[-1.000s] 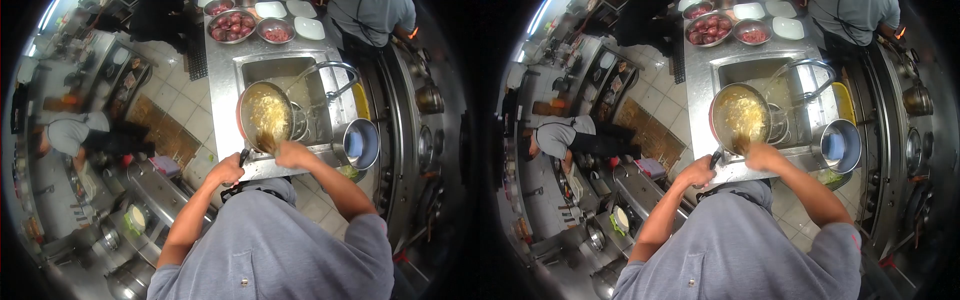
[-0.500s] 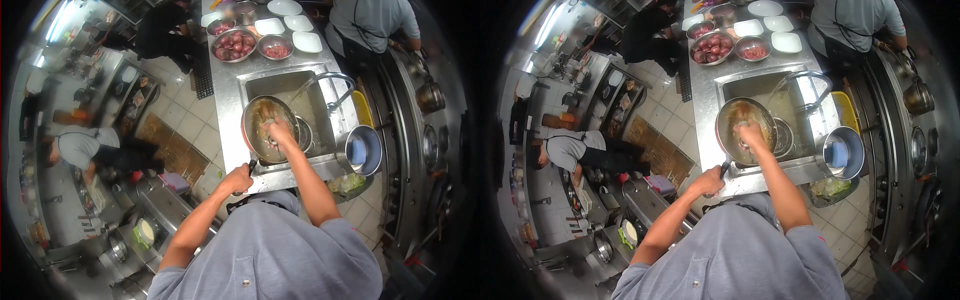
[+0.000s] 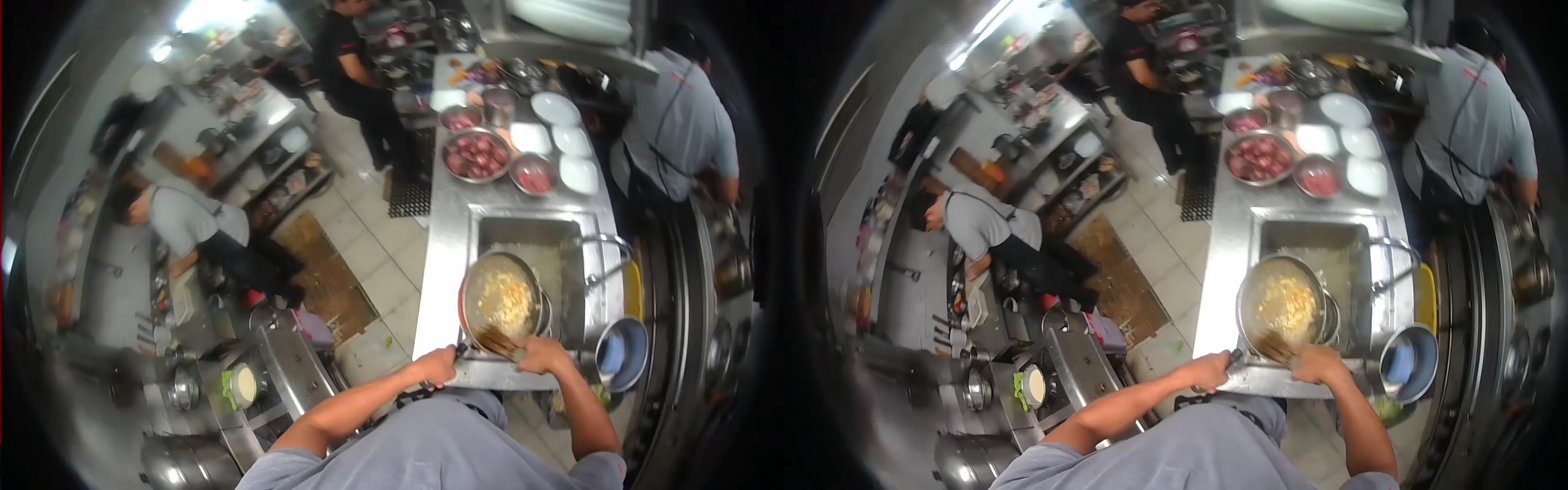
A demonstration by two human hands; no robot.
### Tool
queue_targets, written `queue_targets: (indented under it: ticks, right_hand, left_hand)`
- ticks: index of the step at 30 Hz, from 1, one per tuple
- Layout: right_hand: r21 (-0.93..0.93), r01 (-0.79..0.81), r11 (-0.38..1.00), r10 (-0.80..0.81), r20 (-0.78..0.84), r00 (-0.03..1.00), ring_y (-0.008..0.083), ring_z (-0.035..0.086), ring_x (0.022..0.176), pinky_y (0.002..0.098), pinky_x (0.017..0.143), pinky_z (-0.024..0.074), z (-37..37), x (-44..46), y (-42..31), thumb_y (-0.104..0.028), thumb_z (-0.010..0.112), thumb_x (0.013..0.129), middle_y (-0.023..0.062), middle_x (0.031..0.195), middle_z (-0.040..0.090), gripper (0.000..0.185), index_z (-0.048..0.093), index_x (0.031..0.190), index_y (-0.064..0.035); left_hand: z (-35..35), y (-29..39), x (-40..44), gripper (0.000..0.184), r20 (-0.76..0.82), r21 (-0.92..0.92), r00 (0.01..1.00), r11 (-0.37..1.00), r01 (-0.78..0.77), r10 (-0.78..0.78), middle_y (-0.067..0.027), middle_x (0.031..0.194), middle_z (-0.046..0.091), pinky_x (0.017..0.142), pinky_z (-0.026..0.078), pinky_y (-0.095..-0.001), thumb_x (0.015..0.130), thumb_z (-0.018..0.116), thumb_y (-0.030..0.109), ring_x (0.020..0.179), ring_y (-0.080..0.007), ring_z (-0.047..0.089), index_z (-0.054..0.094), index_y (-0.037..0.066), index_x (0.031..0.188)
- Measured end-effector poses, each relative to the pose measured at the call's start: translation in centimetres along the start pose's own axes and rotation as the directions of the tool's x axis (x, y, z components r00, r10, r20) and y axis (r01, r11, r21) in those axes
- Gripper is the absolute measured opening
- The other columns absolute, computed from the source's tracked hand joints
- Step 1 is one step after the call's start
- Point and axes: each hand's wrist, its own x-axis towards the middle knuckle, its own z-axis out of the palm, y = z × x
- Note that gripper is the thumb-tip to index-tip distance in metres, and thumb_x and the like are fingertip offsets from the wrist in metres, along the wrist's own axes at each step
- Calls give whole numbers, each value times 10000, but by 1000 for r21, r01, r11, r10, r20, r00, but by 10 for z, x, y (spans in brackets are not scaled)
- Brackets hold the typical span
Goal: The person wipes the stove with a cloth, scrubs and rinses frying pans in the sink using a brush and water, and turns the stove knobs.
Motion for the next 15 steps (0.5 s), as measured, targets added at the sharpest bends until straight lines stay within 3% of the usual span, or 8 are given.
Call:
queue_targets:
  ticks: [1, 3, 7, 9, 11, 12, 14, 15]
  right_hand:
    - [-115, -168, 979, 177, 66, 982, 386, 651, 1135, 450, 971, 523, -5, 3, 2, -285, 718, 742, 220, 1233, 677, 733, 546, 1447, -183]
    - [-88, -319, 944, 296, -207, 933, 385, 684, 1065, 460, 935, 543, 19, 56, 20, -280, 678, 741, 209, 1146, 710, 681, 577, 1408, -189]
    - [-70, 24, 997, -42, -271, 962, 394, 697, 1018, 460, 926, 545, -2, 41, -24, -292, 657, 749, 207, 1095, 724, 733, 526, 1468, -243]
    - [-84, 89, 992, -103, -172, 980, 399, 692, 1025, 463, 928, 544, -12, 11, -21, -292, 679, 726, 212, 1111, 717, 779, 508, 1485, -259]
    - [-295, 172, 940, -169, 36, 985, 398, 687, 1037, 483, 904, 548, -16, -11, -7, -274, 659, 709, 217, 1084, 723, 730, 539, 1428, -230]
    - [-297, 176, 939, -172, 41, 984, 398, 687, 1037, 483, 904, 548, -12, -1, 5, -274, 659, 709, 217, 1084, 723, 730, 539, 1428, -230]
    - [-210, -147, 967, 132, -83, 988, 410, 676, 1047, 488, 908, 541, -2, 37, 26, -300, 660, 703, 223, 1109, 712, 753, 540, 1445, -245]
    - [-160, -114, 981, 89, -155, 984, 410, 677, 1043, 483, 913, 540, -2, 47, 24, -308, 662, 700, 218, 1105, 713, 767, 535, 1454, -245]
  left_hand:
    - [-3, 6, -5, 299, 10, -10, 1000, 1000, 1, 0, -231, 800, 674, 444, 550, -419, 842, 462, 3, 564, -274, 692, 448, -127, 1110]
    - [-3, 1, 0, 322, -5, 15, 1000, 999, -29, 29, -234, 758, 672, 519, 553, -423, 814, 481, 11, 578, -286, 699, 469, -135, 1101]
    - [-3, 3, 8, 331, -30, 184, 995, 979, -90, 98, -238, 771, 676, 545, 559, -427, 809, 482, 2, 591, -296, 703, 466, -148, 1104]
    - [-20, 16, -8, 337, 16, 105, 1000, 994, -23, 21, -284, 806, 682, 640, 579, -442, 834, 527, 41, 635, -333, 721, 487, -175, 1089]
    - [-20, 15, -9, 351, 17, 85, 1000, 996, -13, 11, -288, 823, 684, 686, 577, -442, 834, 529, 48, 644, -330, 725, 490, -176, 1100]
    - [-18, 14, -9, 365, 24, 64, 1000, 998, -6, 5, -292, 840, 687, 732, 576, -443, 833, 532, 55, 654, -328, 729, 492, -177, 1112]
    - [-18, 12, -6, 378, 8, 73, 999, 997, -35, 34, -302, 881, 685, 699, 567, -453, 818, 524, 49, 691, -341, 727, 492, -161, 1131]
    - [-14, 9, -1, 395, 1, 85, 998, 994, -64, 64, -311, 921, 682, 666, 558, -463, 804, 516, 42, 729, -354, 725, 492, -144, 1151]
